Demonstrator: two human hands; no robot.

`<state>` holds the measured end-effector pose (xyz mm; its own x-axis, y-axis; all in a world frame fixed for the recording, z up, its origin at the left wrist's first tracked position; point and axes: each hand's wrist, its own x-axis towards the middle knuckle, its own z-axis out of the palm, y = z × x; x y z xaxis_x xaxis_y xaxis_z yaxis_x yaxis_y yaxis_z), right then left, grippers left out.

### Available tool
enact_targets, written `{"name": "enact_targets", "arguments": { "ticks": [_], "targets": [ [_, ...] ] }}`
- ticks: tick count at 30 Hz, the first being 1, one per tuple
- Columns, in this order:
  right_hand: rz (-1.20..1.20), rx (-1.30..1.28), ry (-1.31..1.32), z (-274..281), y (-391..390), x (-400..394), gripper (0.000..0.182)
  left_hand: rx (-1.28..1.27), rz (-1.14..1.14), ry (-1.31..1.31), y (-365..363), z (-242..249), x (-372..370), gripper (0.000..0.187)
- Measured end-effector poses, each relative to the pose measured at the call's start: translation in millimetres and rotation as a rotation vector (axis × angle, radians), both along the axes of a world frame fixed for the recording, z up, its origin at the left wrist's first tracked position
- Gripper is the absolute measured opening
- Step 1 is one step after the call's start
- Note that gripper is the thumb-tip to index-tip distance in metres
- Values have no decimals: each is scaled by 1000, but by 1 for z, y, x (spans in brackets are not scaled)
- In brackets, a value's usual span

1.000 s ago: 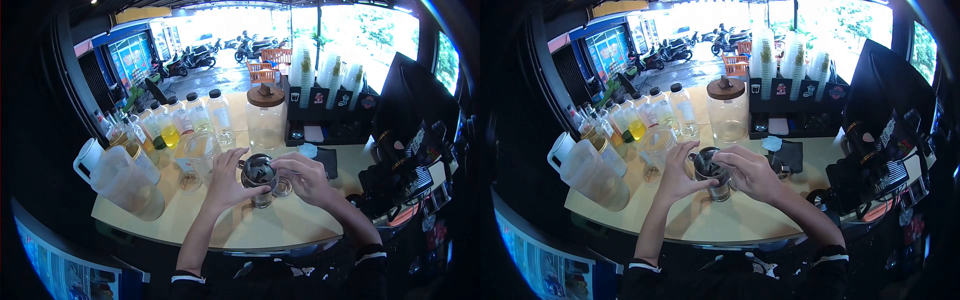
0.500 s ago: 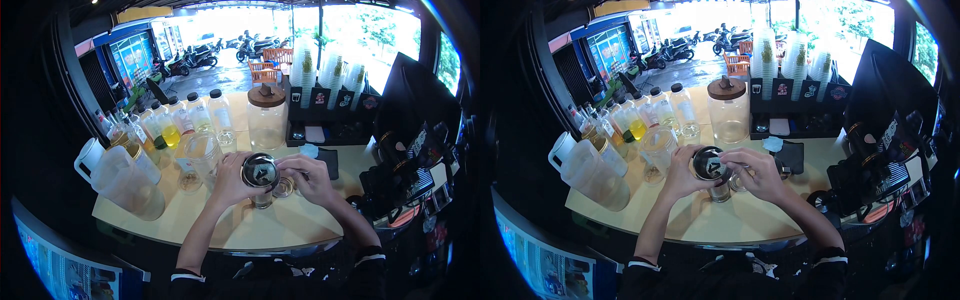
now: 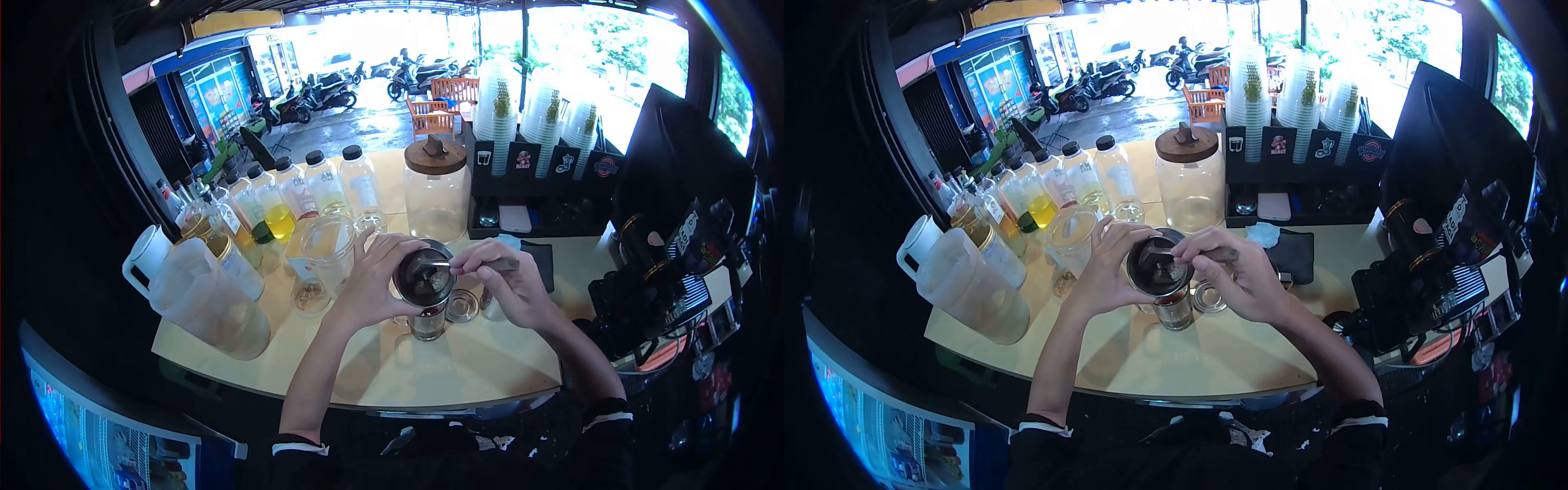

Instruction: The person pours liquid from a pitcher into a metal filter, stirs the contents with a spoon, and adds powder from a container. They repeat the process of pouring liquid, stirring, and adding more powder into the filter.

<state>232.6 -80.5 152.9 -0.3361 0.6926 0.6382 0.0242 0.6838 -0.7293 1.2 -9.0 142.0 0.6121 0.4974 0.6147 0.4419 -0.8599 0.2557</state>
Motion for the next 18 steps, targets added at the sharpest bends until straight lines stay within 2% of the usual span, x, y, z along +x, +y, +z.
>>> {"name": "enact_targets", "arguments": {
  "ticks": [5,8,10,18],
  "targets": [
    [100,-53,-31,7,5,4,17,20,-16,51,0,2,-1,84],
    [52,-124,97,12,7,2,18,30,-18,44,-4,6,-1,81],
    [98,-203,2,13,10,6,20,74,16,66,-4,7,-2,81],
    [113,-157,-22,19,15,9,22,64,12,58,-6,6,-4,81]
  ]
}}
